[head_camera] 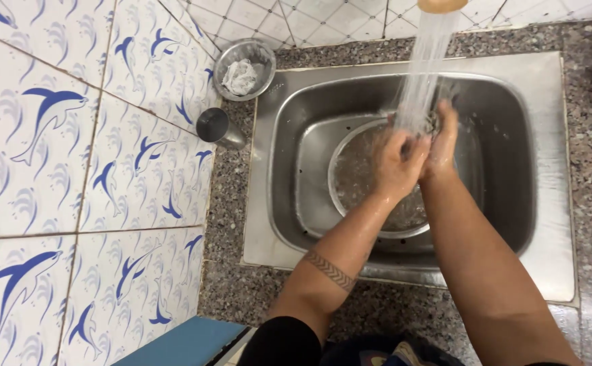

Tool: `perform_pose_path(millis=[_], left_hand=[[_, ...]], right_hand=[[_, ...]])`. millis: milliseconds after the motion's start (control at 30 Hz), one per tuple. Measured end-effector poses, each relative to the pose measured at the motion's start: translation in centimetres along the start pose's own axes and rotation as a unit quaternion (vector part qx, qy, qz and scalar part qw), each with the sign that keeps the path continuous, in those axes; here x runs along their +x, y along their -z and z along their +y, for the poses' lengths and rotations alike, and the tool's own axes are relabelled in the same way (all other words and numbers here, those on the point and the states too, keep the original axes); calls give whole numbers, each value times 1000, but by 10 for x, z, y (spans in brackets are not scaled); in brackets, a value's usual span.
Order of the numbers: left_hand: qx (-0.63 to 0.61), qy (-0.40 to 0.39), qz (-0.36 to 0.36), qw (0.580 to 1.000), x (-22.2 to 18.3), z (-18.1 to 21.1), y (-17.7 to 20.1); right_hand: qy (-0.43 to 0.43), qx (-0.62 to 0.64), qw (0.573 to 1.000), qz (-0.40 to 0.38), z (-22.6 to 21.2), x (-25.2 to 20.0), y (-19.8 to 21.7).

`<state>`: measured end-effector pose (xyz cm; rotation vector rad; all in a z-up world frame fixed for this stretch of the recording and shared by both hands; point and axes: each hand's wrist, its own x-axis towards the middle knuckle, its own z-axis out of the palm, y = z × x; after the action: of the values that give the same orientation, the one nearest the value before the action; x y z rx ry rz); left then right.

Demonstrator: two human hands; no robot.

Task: The person washes a cloth in a bowl of water by hand, then wipes the counter and a door. They return to the sink to rinse the cloth and a tool under the faucet before wiping the counter again.

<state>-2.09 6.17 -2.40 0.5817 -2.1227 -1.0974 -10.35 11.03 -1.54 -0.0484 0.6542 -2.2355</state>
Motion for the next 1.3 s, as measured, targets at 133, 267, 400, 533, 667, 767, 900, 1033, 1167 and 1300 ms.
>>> perform_pose_path(millis=[133,267,400,533,667,767,900,1033,1167,1300], left_hand=[[18,5,118,993,39,-5,13],[-61,-57,26,996,50,-63,13],[-469,364,-198,780,13,-118,-20],[-724,433,-53,535,-6,-64,-28],[-573,384,92,718,-24,-28,-50],[-523,252,106,807,-8,3,-19],[-73,13,109,991,14,-3,5],[-75,-108,78,988,-33,18,11],[-35,-64,24,997,-4,-4,6],[73,-111,26,991,9,-5,26]], right_hand=[[-32,-208,971,112,12,-24,-14],[-79,-667,740,-26,-13,-26,-12],[-84,-760,644,-8,-47,-45,-85],[49,-560,815,143,-31,-28,-42],[157,-338,915,156,-1,-5,28],[-27,-85,984,154,9,-25,3],[-13,-21,998,54,19,-25,22],[22,47,999,6,6,-29,-13],[-6,85,995,58,19,-41,-60],[-6,93,995,18,13,-24,-9]])
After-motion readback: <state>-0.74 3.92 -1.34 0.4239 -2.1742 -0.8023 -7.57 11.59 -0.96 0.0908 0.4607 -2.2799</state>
